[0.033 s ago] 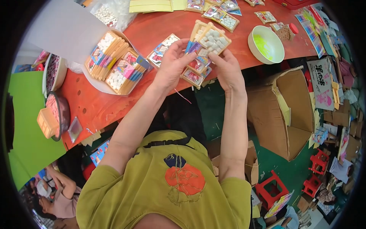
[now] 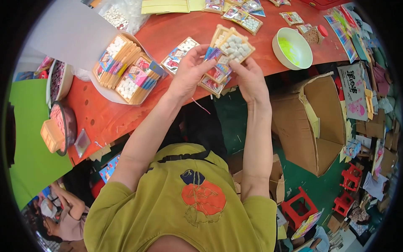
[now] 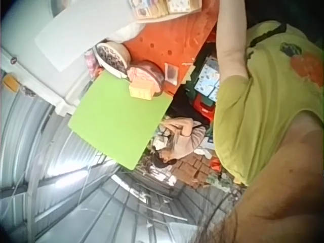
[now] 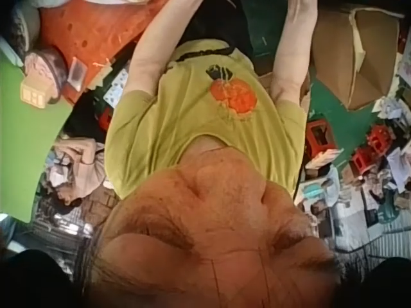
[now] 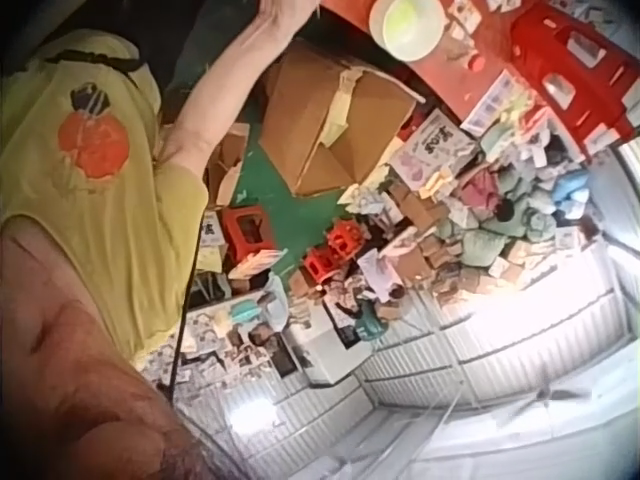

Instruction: Packaging small wrapped products into cardboard display boxes.

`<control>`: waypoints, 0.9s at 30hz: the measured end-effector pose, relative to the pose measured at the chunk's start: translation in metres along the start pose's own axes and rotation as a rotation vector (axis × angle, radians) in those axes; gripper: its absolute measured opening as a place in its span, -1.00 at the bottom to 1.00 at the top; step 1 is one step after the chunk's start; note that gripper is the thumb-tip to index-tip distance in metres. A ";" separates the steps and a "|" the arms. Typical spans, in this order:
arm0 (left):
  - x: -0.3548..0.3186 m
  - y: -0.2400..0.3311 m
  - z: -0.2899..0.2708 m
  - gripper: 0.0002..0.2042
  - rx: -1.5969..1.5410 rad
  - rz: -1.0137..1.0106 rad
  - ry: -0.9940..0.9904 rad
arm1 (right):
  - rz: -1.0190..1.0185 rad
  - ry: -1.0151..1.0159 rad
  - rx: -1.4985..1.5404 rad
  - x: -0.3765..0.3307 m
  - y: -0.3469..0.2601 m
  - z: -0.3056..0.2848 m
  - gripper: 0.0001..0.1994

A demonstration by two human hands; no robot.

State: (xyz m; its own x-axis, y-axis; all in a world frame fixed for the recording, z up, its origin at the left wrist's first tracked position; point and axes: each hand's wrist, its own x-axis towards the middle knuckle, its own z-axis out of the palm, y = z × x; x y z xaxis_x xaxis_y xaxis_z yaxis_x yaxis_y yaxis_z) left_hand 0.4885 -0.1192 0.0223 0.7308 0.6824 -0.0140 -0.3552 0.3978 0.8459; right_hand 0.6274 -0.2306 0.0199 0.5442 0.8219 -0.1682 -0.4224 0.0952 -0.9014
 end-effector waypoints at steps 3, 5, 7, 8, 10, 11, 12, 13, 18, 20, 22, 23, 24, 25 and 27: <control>-0.005 -0.023 -0.013 -0.66 0.288 -0.022 -0.047 | 0.042 0.094 -0.021 -0.026 0.020 -0.001 -0.60; -0.012 -0.033 -0.027 -0.68 0.698 0.042 -0.044 | 0.109 0.186 -0.093 -0.040 0.031 0.004 -0.62; -0.020 -0.041 -0.031 -0.64 1.138 0.191 -0.008 | 0.077 0.210 -0.171 -0.040 0.044 0.000 -0.63; -0.021 -0.043 -0.029 -0.64 1.139 0.190 -0.013 | 0.047 0.224 -0.251 -0.040 0.049 0.000 -0.63; -0.022 -0.045 -0.025 -0.63 1.155 0.195 0.051 | 0.010 0.238 -0.247 -0.038 0.058 0.002 -0.63; -0.020 -0.047 -0.027 -0.63 1.157 0.194 0.049 | -0.010 0.268 -0.429 -0.037 0.063 0.004 -0.62; -0.018 -0.048 -0.030 -0.61 1.095 0.128 0.031 | -0.031 0.297 -0.612 -0.037 0.065 0.005 -0.62; -0.016 -0.049 -0.033 -0.60 1.032 0.063 0.014 | -0.009 0.295 -0.683 -0.038 0.066 0.005 -0.57; -0.037 -0.051 -0.033 -0.61 0.856 -0.096 0.083 | 0.023 0.264 -0.263 -0.059 0.064 0.015 -0.57; -0.047 -0.046 -0.028 -0.61 0.797 -0.116 0.108 | 0.064 0.246 -0.117 -0.068 0.063 0.015 -0.56; -0.057 -0.037 -0.022 -0.55 0.548 -0.238 0.074 | 0.131 0.178 -0.082 -0.075 0.062 0.009 -0.50; -0.056 -0.037 -0.024 -0.55 0.548 -0.230 0.077 | 0.126 0.171 -0.083 -0.075 0.057 0.013 -0.50; -0.055 -0.039 -0.026 -0.51 0.499 -0.183 0.056 | 0.083 0.152 -0.084 -0.075 0.049 0.018 -0.52; -0.052 -0.039 -0.027 -0.46 0.449 -0.135 0.035 | 0.040 0.133 -0.085 -0.074 0.044 0.021 -0.53; -0.044 -0.025 -0.015 -0.44 0.441 -0.044 -0.028 | -0.069 0.123 -0.131 -0.063 0.037 0.022 -0.54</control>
State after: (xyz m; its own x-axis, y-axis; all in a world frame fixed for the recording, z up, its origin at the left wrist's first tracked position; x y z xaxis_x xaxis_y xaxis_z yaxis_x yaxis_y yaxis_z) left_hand 0.4562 -0.1498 -0.0064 0.7571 0.6516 -0.0461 -0.0450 0.1223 0.9915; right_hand 0.5617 -0.2667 0.0055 0.6568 0.7401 -0.1442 -0.2870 0.0685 -0.9555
